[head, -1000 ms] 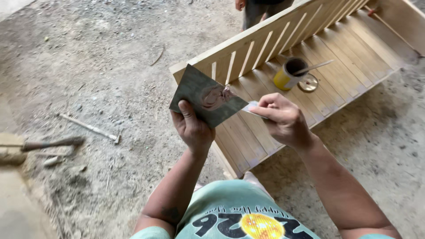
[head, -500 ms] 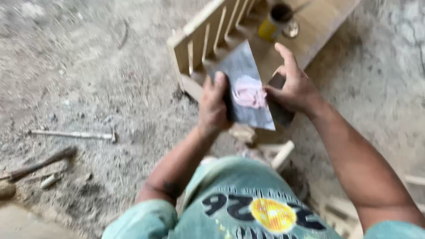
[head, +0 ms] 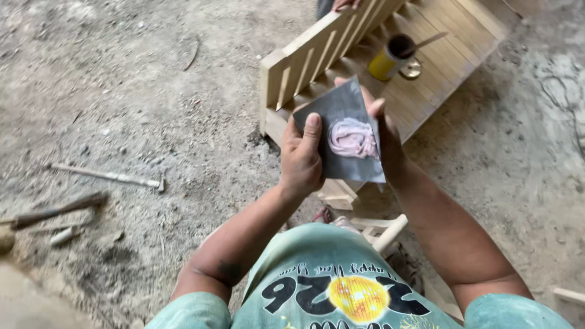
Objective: The person applies wood filler to a wooden furniture piece using a putty knife and a metal plate. They scoop filler from a can, spread it onto the plate, and then apply it to the wood surface, smoothing it out.
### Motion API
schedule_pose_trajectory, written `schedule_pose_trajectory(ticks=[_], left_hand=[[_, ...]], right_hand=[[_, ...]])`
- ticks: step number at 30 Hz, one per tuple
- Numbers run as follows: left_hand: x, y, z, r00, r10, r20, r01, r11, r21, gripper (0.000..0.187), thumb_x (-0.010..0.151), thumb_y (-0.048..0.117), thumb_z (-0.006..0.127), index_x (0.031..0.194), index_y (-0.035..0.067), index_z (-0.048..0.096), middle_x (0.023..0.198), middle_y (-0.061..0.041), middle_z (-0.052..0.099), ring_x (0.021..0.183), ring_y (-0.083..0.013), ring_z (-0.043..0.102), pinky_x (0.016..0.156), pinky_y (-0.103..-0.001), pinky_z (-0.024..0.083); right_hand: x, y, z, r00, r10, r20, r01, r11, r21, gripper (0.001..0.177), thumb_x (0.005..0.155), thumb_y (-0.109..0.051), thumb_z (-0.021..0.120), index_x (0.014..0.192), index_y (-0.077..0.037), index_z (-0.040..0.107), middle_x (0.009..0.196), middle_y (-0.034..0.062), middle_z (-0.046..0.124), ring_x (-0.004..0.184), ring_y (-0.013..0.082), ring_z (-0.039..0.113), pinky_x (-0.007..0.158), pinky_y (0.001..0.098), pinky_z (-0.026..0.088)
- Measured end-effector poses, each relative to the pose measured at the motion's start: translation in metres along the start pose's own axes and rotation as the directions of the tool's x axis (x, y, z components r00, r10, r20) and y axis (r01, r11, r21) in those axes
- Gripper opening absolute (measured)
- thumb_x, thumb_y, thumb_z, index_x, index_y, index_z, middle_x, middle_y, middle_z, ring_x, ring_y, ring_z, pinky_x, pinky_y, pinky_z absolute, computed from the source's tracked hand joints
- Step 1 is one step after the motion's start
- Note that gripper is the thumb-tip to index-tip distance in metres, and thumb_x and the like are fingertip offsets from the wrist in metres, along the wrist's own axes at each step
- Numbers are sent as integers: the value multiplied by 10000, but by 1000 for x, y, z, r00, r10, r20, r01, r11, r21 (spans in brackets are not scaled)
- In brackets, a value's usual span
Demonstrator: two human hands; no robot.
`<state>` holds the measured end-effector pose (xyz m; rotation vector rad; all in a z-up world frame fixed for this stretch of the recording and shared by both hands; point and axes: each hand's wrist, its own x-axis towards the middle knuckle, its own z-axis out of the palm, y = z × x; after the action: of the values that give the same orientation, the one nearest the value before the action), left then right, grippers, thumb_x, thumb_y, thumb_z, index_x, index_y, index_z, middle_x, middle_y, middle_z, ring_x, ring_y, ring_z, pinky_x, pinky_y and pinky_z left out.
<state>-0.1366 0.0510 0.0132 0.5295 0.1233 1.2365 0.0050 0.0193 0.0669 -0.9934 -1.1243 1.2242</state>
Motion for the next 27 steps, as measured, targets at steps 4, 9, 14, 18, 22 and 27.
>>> schedule_pose_trajectory(ticks=[4, 9, 14, 18, 22, 27], left_hand=[[-4, 29, -8, 999, 46, 26, -48, 997, 66, 304, 1106, 212, 571, 1315, -6, 537, 1208, -119, 659, 1081, -192, 645, 994, -350, 549], [-18, 15, -2, 1000, 6, 23, -12, 971, 240, 309, 1152, 201, 565, 1338, -44, 538, 1205, -114, 637, 1104, -174, 607, 1020, -338, 528], [-4, 17, 6, 998, 61, -32, -61, 998, -2, 335, 1091, 205, 549, 1354, 2, 503, 1234, -116, 646, 1110, -187, 645, 1035, -350, 551], [6, 52, 0, 994, 108, 3, -108, 987, 116, 275, 1152, 201, 535, 1314, -21, 514, 1180, -165, 662, 1020, -234, 685, 945, -378, 593], [47, 63, -4, 970, 236, -51, -193, 885, 423, 297, 1139, 194, 506, 1312, -45, 536, 1196, -149, 672, 1047, -188, 672, 950, -320, 580], [85, 54, -5, 992, 126, 26, -108, 703, 703, 279, 1139, 200, 509, 1259, -42, 579, 1135, -123, 703, 1003, -146, 672, 885, -279, 576]], right_hand=[[6, 2, 3, 999, 20, 40, -15, 992, -128, 990, 956, -758, 520, 1501, 56, 375, 1281, 149, 574, 1173, 224, 567, 1041, 392, 481], [36, -15, -3, 961, -63, 270, -138, 738, 661, 1006, 883, -835, 421, 1428, 9, 462, 1015, 141, 699, 949, 180, 705, 785, 321, 619], [17, 36, 6, 980, -197, -14, 197, 971, 138, 615, 1033, -469, 507, 1356, 50, 570, 1100, 139, 650, 1014, 233, 657, 881, 344, 578], [-17, 45, 0, 845, -518, 134, 438, 525, -729, 201, 987, -53, 580, 1141, 31, 677, 1220, 218, 648, 1089, 279, 658, 933, 345, 557], [-15, -12, -28, 857, -515, -19, 349, 606, -715, 141, 941, -22, 748, 1076, -24, 707, 1047, 115, 694, 956, 182, 678, 832, 282, 555], [2, -58, -38, 708, -532, 465, 541, -15, -841, 143, 852, -86, 785, 994, -102, 779, 1074, 38, 751, 1020, 196, 703, 915, 454, 409]])
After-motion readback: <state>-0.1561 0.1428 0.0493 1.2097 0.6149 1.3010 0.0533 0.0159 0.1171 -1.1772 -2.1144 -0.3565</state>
